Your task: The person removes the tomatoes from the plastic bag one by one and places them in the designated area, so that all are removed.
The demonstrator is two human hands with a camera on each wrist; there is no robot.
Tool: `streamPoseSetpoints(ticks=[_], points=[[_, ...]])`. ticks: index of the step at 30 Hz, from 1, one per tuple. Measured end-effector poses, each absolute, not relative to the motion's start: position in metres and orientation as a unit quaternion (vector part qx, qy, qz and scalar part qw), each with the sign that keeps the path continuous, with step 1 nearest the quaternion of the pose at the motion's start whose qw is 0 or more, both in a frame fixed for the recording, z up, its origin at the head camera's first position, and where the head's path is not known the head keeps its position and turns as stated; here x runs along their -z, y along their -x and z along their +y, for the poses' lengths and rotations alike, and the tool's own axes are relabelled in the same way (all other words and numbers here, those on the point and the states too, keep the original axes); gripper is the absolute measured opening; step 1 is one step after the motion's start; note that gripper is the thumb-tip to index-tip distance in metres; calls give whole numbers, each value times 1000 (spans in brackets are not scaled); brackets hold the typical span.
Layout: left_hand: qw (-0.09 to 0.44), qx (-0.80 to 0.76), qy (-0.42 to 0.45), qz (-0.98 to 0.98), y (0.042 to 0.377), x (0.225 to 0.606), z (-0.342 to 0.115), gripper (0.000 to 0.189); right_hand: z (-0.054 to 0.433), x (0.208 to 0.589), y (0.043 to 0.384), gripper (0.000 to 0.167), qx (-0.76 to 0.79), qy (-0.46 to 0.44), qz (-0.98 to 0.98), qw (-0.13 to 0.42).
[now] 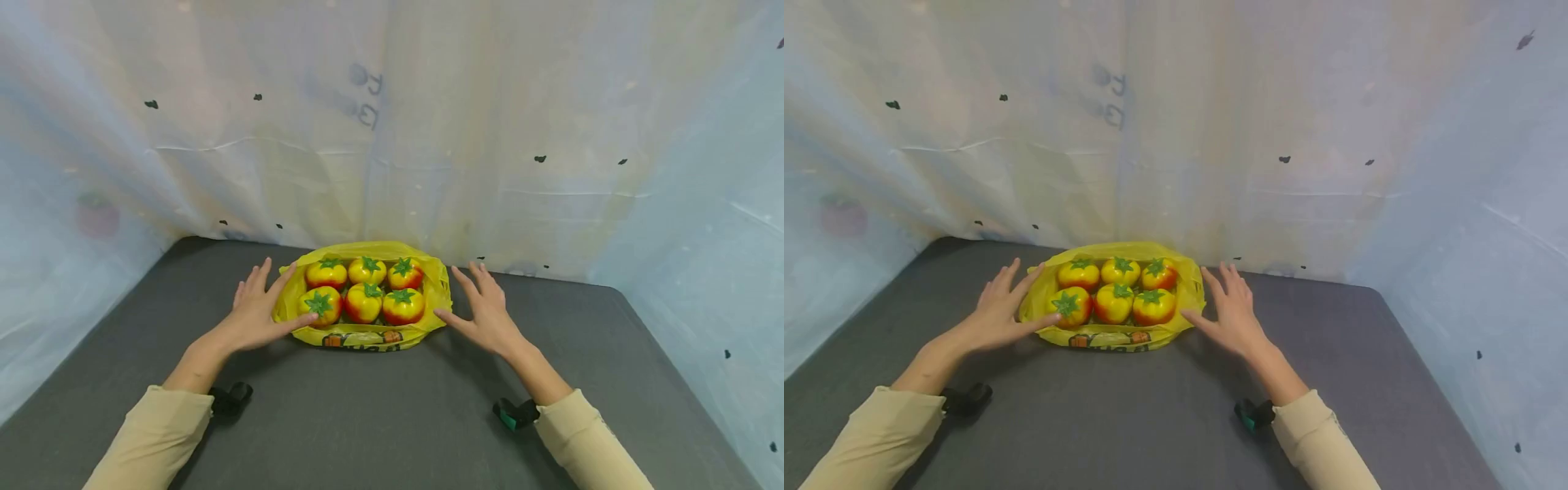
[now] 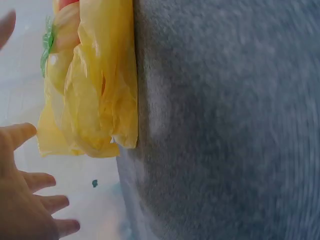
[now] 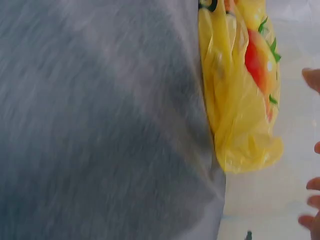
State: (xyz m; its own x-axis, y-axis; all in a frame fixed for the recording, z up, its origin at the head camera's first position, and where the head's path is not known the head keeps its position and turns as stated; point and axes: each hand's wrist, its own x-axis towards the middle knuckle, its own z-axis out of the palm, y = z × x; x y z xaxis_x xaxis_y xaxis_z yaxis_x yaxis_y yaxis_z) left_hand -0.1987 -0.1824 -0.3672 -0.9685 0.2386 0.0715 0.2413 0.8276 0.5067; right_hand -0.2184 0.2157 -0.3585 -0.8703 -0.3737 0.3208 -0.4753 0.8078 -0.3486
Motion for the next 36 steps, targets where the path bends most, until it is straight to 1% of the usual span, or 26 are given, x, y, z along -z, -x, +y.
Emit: streamPoseSetpoints(ticks=[3, 7, 10, 13, 18, 25, 31, 36], points=[[-5, 308, 134, -942, 201, 370, -184, 86, 206, 359, 219, 73, -254, -246, -927, 125], [-15, 366, 141, -920, 205, 375, -188, 67, 190, 361, 223, 61, -301, -261, -908, 129], [-28, 397, 137, -907, 208, 378, -191, 56, 178, 362, 226, 56, -330, -267, -898, 117], [-53, 426, 133, -893, 213, 383, -194, 52, 168, 362, 228, 55, -350, -269, -893, 92], [-113, 477, 115, -864, 221, 389, -199, 57, 159, 363, 230, 58, -336, -259, -904, 56], [-186, 515, 103, -831, 227, 386, -203, 73, 157, 364, 232, 60, -314, -247, -916, 29], [-213, 537, 112, -808, 229, 382, -205, 85, 157, 364, 233, 57, -320, -245, -915, 21], [-228, 558, 115, -790, 230, 382, -206, 90, 159, 364, 233, 52, -330, -241, -912, 14]])
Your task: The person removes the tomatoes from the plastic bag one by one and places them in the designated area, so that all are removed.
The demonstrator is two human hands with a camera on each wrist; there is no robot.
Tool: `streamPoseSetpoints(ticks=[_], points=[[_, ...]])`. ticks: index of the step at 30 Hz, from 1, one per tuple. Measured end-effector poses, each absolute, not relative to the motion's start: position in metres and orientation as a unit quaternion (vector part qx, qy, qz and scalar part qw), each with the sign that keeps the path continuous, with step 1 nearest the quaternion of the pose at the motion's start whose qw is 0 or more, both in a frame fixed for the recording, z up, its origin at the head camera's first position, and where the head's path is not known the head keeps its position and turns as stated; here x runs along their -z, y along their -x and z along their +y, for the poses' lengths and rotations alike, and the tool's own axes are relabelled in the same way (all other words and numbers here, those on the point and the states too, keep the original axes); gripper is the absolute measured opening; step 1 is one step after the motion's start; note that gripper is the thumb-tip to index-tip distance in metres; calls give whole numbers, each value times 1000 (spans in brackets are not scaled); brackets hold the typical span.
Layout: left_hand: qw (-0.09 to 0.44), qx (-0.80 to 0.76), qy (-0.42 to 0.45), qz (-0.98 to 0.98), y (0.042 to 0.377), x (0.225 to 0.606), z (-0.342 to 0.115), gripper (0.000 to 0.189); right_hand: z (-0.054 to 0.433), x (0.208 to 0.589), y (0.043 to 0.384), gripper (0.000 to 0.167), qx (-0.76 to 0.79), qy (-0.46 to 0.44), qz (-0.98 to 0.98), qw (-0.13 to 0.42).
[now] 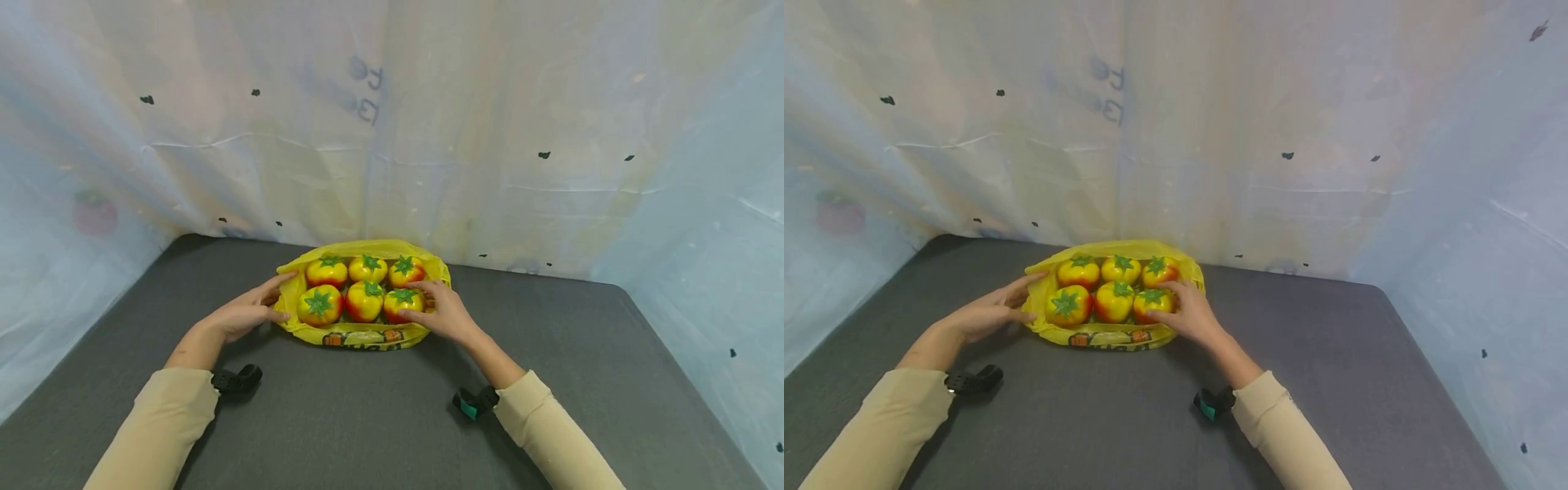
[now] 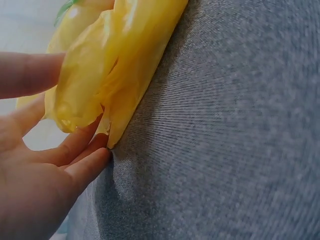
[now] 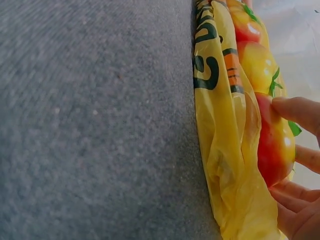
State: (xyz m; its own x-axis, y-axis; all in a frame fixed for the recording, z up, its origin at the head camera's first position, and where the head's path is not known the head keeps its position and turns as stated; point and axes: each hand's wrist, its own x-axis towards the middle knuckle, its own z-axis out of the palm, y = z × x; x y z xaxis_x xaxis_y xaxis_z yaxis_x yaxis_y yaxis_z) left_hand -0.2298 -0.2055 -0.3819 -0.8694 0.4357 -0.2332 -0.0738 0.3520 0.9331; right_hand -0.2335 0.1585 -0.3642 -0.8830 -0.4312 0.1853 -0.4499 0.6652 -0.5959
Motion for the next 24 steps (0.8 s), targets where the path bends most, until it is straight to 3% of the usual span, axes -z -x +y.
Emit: streamPoseSetpoints(ticks=[24], points=[[229, -562, -114, 786, 227, 381, -203, 94, 161, 367, 231, 55, -386, -200, -900, 38]])
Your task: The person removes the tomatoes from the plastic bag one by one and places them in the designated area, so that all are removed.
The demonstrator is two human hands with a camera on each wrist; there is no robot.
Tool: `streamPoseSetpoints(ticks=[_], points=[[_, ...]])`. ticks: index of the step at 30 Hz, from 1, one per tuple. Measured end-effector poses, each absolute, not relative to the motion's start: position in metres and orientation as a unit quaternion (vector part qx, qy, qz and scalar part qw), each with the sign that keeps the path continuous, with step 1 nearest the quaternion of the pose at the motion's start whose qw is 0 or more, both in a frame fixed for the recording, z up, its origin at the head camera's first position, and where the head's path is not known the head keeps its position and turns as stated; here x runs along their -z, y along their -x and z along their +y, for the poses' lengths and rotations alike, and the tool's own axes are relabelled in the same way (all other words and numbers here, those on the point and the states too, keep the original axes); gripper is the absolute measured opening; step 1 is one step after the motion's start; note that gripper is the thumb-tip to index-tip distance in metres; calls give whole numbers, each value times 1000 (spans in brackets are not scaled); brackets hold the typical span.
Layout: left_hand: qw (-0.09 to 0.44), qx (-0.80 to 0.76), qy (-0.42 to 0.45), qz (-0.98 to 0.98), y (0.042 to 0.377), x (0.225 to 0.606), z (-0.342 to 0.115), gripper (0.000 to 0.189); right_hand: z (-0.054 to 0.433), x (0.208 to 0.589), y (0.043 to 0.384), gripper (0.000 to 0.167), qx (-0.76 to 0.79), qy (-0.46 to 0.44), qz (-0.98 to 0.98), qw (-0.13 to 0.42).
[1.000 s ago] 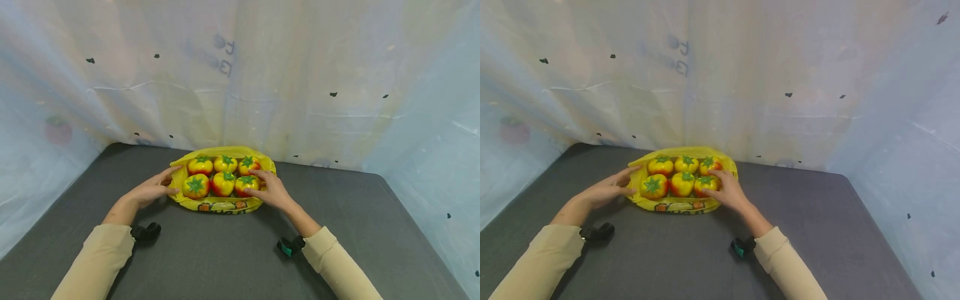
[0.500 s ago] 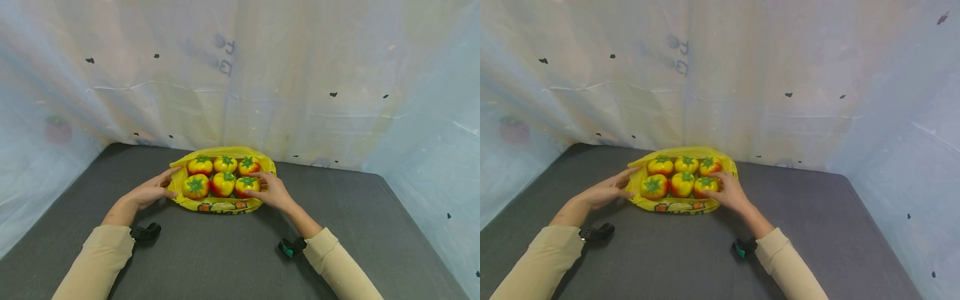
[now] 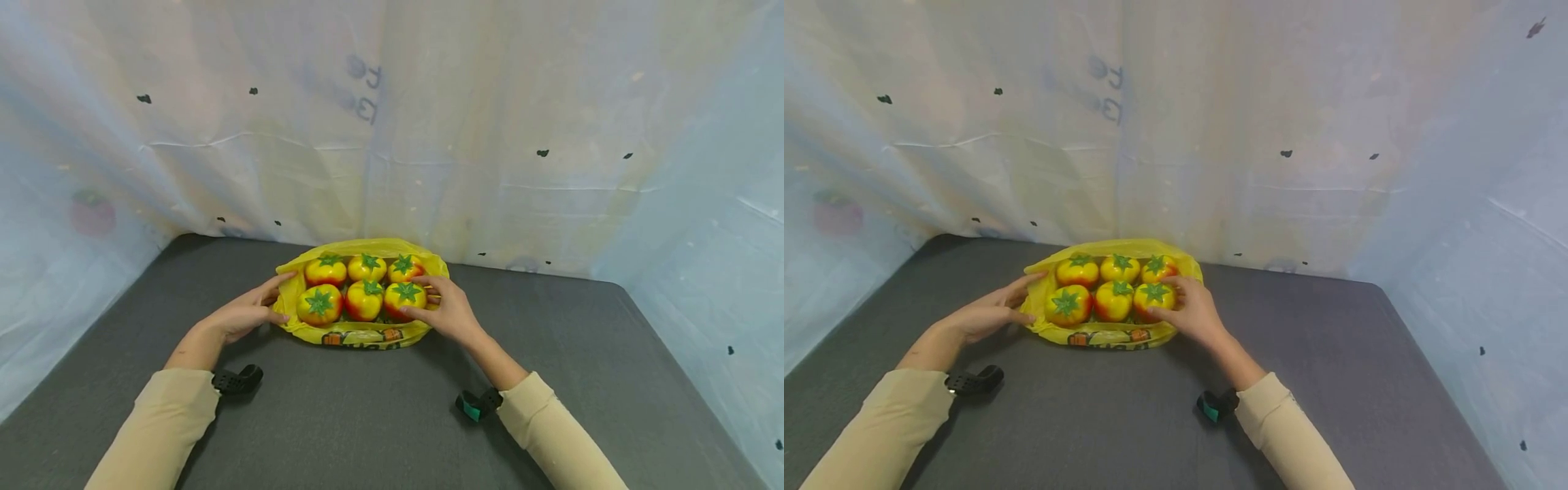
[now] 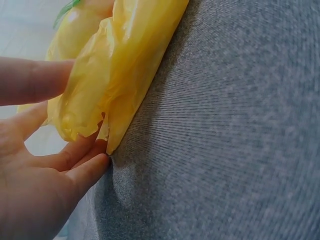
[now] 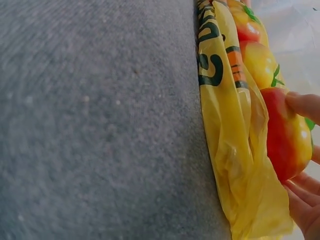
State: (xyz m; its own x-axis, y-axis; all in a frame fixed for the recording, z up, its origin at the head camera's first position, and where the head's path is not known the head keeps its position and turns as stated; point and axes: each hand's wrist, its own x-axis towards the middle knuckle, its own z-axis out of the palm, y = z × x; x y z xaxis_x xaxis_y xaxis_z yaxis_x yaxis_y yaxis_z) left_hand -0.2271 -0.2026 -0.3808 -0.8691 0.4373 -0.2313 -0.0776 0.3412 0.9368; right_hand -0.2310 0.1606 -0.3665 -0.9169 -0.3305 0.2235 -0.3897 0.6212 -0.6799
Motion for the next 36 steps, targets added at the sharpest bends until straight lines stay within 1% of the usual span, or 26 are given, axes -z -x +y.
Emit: streamPoseSetpoints(ticks=[13, 23, 28, 36], points=[[231, -561, -118, 786, 229, 382, -205, 94, 168, 355, 232, 55, -406, -176, -893, 76], [234, -558, -120, 787, 229, 383, -208, 95, 184, 340, 233, 56, -428, -158, -884, 103], [235, -559, -122, 786, 228, 382, -206, 95, 194, 334, 236, 55, -429, -141, -885, 111], [235, -558, -109, 789, 228, 380, -204, 95, 206, 330, 241, 61, -427, -112, -891, 109]])
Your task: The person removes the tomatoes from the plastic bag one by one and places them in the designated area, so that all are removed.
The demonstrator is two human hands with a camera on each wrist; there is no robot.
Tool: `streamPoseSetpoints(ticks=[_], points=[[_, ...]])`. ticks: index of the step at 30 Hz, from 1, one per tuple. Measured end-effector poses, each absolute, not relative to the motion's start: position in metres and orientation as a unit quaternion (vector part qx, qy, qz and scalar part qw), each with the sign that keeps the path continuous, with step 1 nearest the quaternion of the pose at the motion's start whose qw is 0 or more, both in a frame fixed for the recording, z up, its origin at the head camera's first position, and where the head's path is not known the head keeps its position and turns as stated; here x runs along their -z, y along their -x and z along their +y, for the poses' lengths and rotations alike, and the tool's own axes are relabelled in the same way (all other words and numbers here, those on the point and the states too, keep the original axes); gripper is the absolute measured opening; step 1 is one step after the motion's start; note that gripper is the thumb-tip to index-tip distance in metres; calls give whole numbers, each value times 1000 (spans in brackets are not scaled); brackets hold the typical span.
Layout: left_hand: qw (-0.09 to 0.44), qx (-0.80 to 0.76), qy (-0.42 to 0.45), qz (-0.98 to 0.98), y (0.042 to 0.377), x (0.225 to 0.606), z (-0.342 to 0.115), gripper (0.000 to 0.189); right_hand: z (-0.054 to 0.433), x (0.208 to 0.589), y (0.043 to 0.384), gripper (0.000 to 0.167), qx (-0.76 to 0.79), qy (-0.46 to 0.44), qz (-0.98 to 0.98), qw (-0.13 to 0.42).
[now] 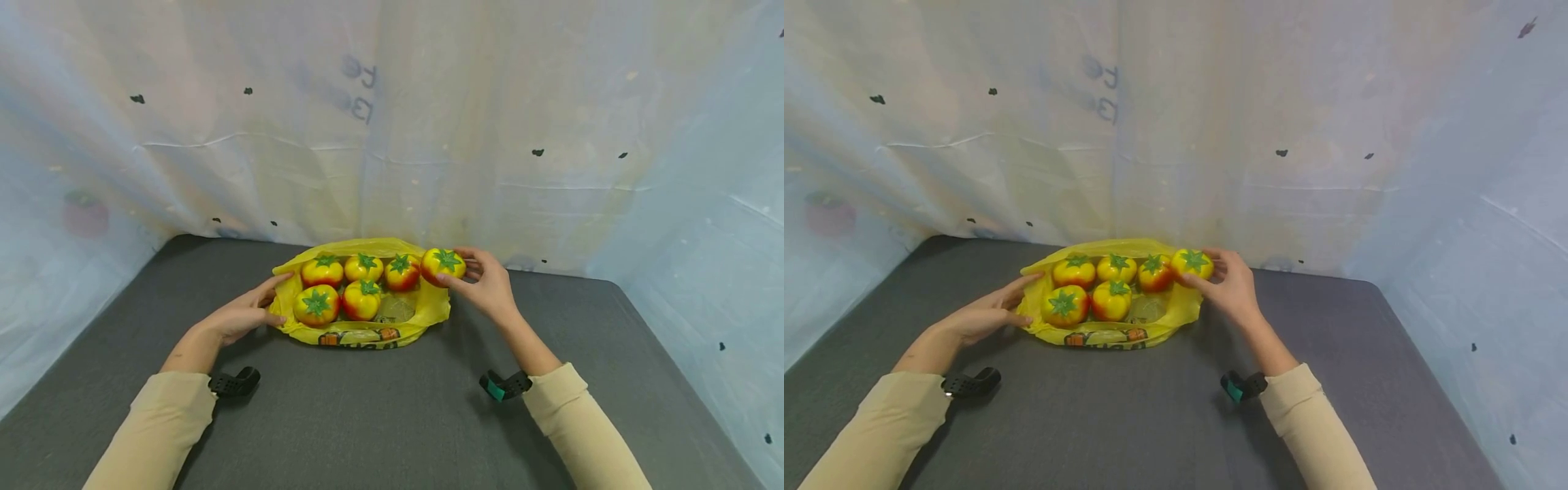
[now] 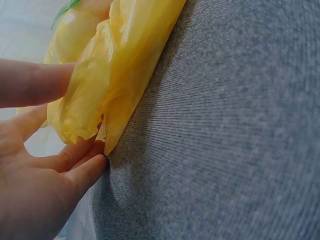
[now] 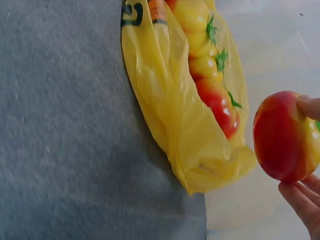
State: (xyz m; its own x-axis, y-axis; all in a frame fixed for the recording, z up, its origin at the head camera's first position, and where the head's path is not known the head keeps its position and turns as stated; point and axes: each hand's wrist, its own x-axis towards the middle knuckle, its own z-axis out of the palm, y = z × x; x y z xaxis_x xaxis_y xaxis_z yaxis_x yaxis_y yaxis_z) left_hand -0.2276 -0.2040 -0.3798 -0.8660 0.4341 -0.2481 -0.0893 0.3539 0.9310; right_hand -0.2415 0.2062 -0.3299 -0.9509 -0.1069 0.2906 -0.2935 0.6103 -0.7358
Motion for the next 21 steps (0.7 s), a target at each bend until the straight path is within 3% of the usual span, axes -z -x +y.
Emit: streamPoseSetpoints(ticks=[21], points=[[231, -556, -103, 792, 225, 381, -205, 94, 243, 358, 269, 66, -406, 23, -908, 99]])
